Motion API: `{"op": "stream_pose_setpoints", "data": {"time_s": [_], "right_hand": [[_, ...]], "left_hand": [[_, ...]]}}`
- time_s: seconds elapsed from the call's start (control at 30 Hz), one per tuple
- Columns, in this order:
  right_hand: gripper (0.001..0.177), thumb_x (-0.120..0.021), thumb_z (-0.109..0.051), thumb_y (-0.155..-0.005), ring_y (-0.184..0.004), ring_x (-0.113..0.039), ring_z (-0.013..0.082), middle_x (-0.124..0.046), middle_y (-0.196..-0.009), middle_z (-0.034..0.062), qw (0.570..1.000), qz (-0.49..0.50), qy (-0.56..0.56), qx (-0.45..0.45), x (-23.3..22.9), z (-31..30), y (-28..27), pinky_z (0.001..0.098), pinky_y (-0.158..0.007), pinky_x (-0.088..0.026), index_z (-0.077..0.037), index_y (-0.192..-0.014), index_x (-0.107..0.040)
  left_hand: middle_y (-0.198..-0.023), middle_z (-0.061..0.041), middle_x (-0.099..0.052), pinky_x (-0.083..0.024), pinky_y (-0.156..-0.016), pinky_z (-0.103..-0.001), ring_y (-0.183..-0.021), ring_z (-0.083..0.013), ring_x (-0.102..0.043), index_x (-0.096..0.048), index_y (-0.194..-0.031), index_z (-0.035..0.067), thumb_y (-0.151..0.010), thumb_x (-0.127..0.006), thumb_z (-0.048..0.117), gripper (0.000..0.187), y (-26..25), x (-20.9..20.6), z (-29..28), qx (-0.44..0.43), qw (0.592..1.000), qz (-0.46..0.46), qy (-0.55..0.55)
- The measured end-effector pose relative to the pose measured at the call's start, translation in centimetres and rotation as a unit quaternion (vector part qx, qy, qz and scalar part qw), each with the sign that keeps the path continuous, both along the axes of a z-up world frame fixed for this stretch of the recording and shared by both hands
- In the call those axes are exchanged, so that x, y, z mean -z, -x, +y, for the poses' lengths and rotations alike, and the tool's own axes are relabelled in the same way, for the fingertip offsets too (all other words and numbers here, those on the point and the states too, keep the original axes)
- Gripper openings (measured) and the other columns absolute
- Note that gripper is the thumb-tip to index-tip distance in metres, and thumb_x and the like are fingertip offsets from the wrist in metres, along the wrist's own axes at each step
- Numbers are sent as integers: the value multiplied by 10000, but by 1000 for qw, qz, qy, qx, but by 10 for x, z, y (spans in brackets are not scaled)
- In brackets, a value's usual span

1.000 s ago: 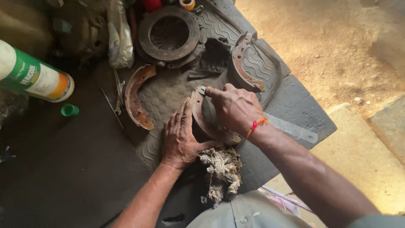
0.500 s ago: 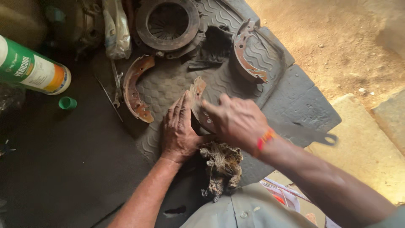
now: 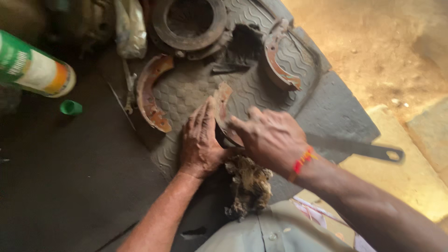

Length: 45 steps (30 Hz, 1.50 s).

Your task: The person wipes a brake shoe with a cloth and scrapes its surface using a metal tool.

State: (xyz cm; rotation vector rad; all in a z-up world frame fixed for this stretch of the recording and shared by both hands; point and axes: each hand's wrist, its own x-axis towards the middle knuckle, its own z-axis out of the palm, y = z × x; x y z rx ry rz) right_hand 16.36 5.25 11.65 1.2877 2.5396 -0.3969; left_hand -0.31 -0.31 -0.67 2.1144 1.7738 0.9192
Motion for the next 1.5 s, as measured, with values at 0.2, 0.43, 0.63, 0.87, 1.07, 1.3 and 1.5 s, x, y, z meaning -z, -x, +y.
{"op": "stream_pose_setpoints", "data": {"time_s": [0.2, 0.43, 0.63, 0.87, 1.07, 1.3, 1.5], "right_hand": [[544, -687, -472, -858, -847, -707, 347, -631, -1001, 164, 999, 24, -20, -15, -9, -8, -7, 462, -640, -564, -236, -1342, -604], [313, -665, -321, -903, -864, -707, 337, -644, -986, 145, 1000, 23, -19, 5, -9, -6, -4, 474, -667, -559, -217, -1196, -627], [464, -684, -318, -832, -883, -712, 326, -652, -994, 146, 1000, 6, -8, -10, -17, -16, -14, 463, -686, -569, -273, -1290, -620], [390, -618, -243, -915, -843, -710, 328, -629, -1023, 167, 1000, -5, 18, 16, 5, -10, -12, 436, -648, -582, -226, -1304, -584], [277, -664, -398, -895, -821, -710, 298, -665, -881, 96, 997, 67, 5, 32, -20, -17, -12, 457, -673, -548, -260, -1134, -656], [335, -685, -486, -876, -787, -691, 328, -663, -836, 131, 993, 110, -31, 35, 10, 6, -11, 460, -643, -540, -234, -1097, -688], [389, -740, -525, -812, -752, -685, 375, -658, -845, 164, 984, 164, -45, 56, 9, 27, -9, 490, -628, -524, -240, -1076, -703]], "left_hand": [[-1575, -246, -444, -332, -1200, -497, -1436, -385, -440, -337, -1569, -55, -651, -661, 860, 1337, -3, -4, 1, 4, 1000, 0, -5], [-1577, -227, -462, -342, -1219, -493, -1450, -374, -449, -338, -1580, -45, -686, -666, 850, 1307, -2, -4, 3, 5, 1000, -15, -16], [-1558, -231, -459, -340, -1187, -498, -1429, -383, -444, -328, -1560, -42, -641, -741, 808, 1319, -3, -7, 3, 0, 1000, -5, -9], [-1559, -225, -453, -348, -1181, -501, -1416, -380, -449, -321, -1568, -32, -608, -799, 775, 1342, -4, -10, 2, -3, 1000, -8, -2], [-1551, -245, -460, -348, -1176, -497, -1418, -396, -442, -340, -1555, -32, -594, -847, 711, 1316, -2, -8, 6, 0, 999, -35, 18], [-1489, -285, -482, -332, -1153, -515, -1398, -419, -435, -358, -1526, -49, -559, -860, 743, 1346, 2, -12, 26, 5, 999, 9, 34], [-1512, -302, -470, -311, -1186, -518, -1418, -434, -428, -338, -1535, -73, -516, -857, 771, 1421, 5, -9, 60, 24, 1000, -8, 6]]}}
